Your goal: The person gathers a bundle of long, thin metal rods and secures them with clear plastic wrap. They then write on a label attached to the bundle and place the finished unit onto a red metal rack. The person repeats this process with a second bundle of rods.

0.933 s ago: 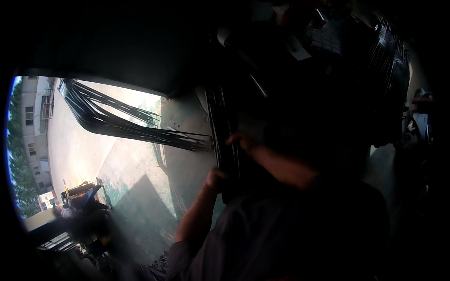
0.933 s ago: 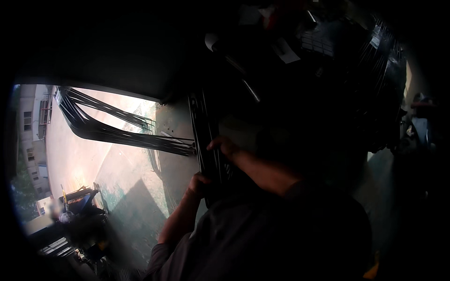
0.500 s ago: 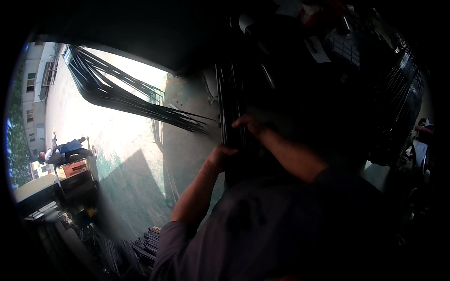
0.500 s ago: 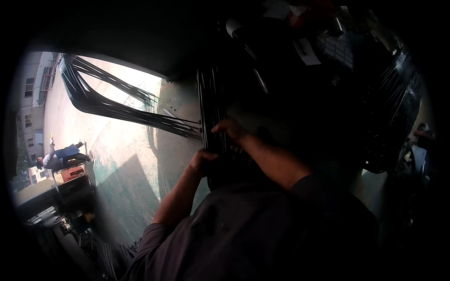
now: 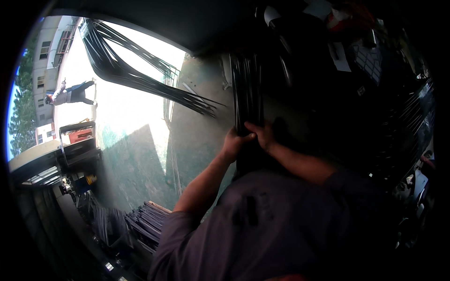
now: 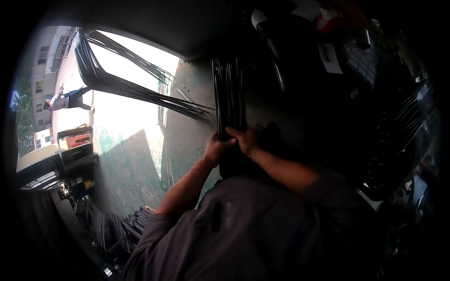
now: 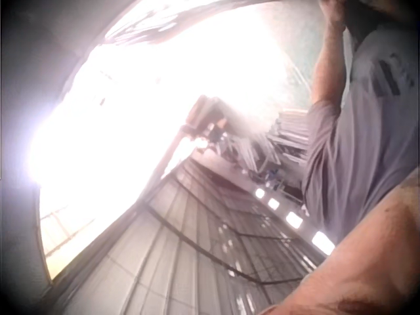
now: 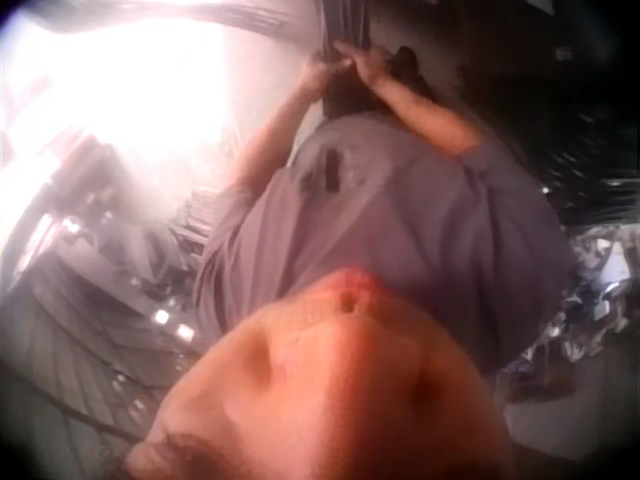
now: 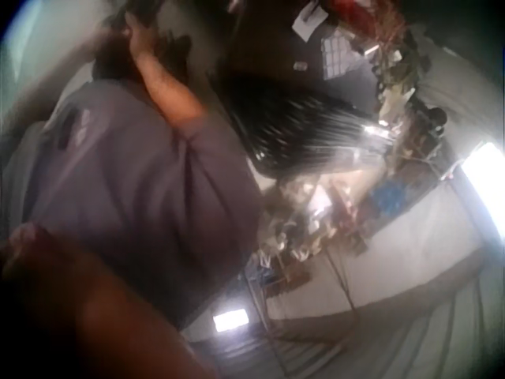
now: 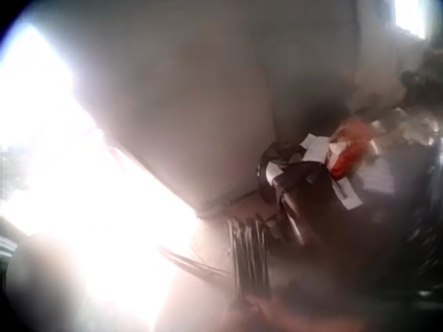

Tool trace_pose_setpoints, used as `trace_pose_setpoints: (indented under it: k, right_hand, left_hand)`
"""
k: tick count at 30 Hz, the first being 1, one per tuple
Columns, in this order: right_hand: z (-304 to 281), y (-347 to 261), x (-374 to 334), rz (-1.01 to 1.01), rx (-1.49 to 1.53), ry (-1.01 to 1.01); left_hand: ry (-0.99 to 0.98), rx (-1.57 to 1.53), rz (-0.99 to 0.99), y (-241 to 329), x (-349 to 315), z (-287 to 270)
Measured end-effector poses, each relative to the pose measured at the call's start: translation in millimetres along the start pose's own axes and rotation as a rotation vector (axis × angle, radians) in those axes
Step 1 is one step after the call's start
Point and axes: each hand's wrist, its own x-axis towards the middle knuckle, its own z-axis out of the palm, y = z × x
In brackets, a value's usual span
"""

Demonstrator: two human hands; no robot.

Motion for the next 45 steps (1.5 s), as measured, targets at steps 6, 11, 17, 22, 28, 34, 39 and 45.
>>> trace_pose_setpoints:
  k: [6, 11, 17, 22, 28, 34, 39, 45]
  right_hand:
    - [-7.3, 7.7, -22.3, 0.165, -0.115, -0.034]
    - [-46.6, 55.8, -48.0, 0.103, -0.169, -0.291]
    - [-59.5, 27.3, -51.3, 0.401, -0.281, -0.376]
    - [-69.6, 45.8, -27.6, 0.652, 0.068, -0.377]
    - [-53.4, 58.9, -13.7, 0.801, 0.112, -0.442]
    - [-58.6, 76.1, -0.9, 0.772, 0.181, -0.471]
    - [-29.9, 36.9, -4.8, 0.880, 0.485, -0.579]
    - [-13.1, 34.3, -5.8, 0.700, 0.688, -0.628]
  left_hand:
    - [-0.208, -0.195, -0.128, -10.5, -24.5, -9.5]
    - [-0.314, -0.197, -0.256, -43.1, -15.5, -31.4]
    - [-0.237, -0.258, -0.169, -66.5, -43.7, -21.9]
    - [-0.028, -0.064, -0.043, -53.9, -23.4, -13.8]
    - [0.244, 0.343, 0.109, -40.1, -35.1, -12.8]
    - [0.405, 0.814, 0.134, -24.3, -55.0, 4.3]
    - [0.495, 1.084, 0.090, -1.7, -51.0, 23.4]
    - [0.521, 1.104, 0.084, 4.5, -35.6, 19.6]
